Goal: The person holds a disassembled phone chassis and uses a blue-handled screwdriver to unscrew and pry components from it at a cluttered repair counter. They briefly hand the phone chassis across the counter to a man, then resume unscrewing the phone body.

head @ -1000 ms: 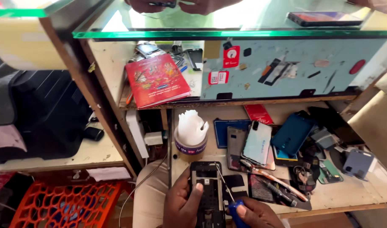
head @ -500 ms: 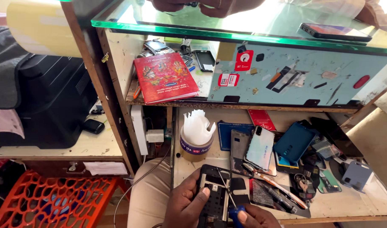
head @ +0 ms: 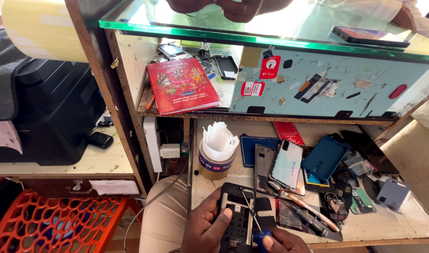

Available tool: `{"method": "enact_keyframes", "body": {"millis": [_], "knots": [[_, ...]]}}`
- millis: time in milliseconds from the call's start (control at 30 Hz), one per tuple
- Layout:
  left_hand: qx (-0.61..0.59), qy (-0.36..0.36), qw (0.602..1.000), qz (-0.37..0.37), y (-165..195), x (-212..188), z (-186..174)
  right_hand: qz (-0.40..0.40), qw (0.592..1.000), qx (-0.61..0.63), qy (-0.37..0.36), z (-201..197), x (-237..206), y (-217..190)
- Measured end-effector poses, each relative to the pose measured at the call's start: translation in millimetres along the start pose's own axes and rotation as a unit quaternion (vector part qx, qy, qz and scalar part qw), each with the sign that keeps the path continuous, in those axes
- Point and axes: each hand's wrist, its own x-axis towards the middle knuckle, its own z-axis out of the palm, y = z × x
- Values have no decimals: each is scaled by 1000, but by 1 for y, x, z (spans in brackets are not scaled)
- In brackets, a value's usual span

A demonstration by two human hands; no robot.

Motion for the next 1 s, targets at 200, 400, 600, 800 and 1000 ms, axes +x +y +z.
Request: {"method": "enact_keyframes", "body": {"millis": [200, 400, 600, 800, 1000], "knots": [[-4, 16, 1000, -1, -3, -3, 0, 41, 999, -16, 24, -9, 8, 10], [2, 20, 1000, 6, -2, -3, 2, 36, 999, 37, 10, -25, 15, 29], [38, 44, 998, -36, 0, 3, 0, 51, 997, -59, 17, -55, 45, 46], [32, 40, 997, -53, -2, 8, -1, 45, 997, -54, -29, -64, 48, 49], [15, 22, 999, -29, -7, 6, -2, 36, 996, -57, -50, -65, 41, 46]]}}
